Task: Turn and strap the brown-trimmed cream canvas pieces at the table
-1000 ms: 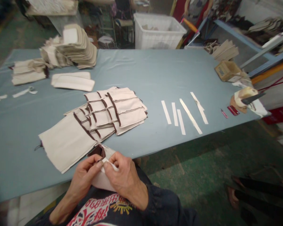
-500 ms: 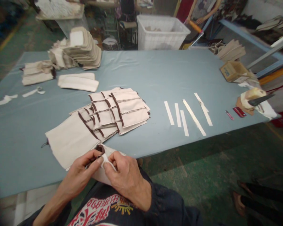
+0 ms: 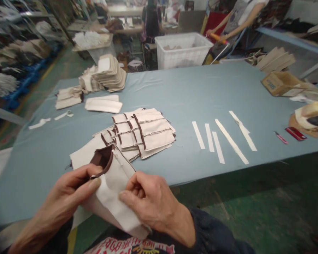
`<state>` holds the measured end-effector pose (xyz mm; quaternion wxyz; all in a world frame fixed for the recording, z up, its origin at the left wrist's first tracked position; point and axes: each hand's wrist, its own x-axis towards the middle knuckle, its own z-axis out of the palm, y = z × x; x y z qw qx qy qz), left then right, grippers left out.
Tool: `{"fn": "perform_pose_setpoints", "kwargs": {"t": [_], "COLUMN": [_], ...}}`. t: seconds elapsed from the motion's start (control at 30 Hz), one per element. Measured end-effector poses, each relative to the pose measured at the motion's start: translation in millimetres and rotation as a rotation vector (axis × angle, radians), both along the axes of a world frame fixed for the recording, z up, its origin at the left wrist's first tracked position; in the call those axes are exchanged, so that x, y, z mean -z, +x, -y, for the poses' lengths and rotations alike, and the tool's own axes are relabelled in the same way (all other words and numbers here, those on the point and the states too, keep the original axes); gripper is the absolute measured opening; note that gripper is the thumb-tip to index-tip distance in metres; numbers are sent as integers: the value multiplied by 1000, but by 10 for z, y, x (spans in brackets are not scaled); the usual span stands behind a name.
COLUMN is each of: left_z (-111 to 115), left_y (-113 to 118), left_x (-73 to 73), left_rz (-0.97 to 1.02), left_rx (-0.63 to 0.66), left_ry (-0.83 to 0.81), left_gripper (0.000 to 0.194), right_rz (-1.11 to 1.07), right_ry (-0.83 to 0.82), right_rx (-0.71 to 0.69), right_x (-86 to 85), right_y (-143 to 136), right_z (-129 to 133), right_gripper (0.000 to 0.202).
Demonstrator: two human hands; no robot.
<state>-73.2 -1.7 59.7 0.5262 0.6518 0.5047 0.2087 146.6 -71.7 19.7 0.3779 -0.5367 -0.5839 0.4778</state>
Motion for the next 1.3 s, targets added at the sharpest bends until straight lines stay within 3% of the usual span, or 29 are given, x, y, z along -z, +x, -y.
{"fn": "perform_pose_setpoints", "kwargs": {"t": [0.13, 0.23, 0.33, 0.47, 0.67, 1.0, 1.17, 1.3], "left_z": [-36, 9, 128, 273, 334, 254, 212, 153], "left_y": [-101, -146, -172, -184, -282, -649, -856, -954], "left_x": [-21, 35, 78, 87, 82, 24, -15, -25], "left_rz": [24, 48, 77, 117, 144, 86, 3, -4], "left_rx": [45, 57, 36, 5, 64, 159, 174, 167], "left_ry": [-6, 0, 10, -60, -32, 46, -3, -56], "left_gripper": [27, 24, 20, 25, 29, 26, 30, 31], "right_rz": [53, 29, -52, -112, -144, 178, 256, 291], "right_ry": [354, 607, 728, 786, 797, 918, 903, 927], "right_rx": [72, -74, -261, -414, -467, -480, -465, -406], "right_x": [52, 57, 81, 120, 88, -45, -98, -67], "right_y": [155, 149, 71, -20, -114, -466, -674, -848], "right_z": [-204, -397, -511, -530, -521, -494, -489, -517], "right_gripper": [9, 11, 14, 14, 11, 24, 27, 20]}}
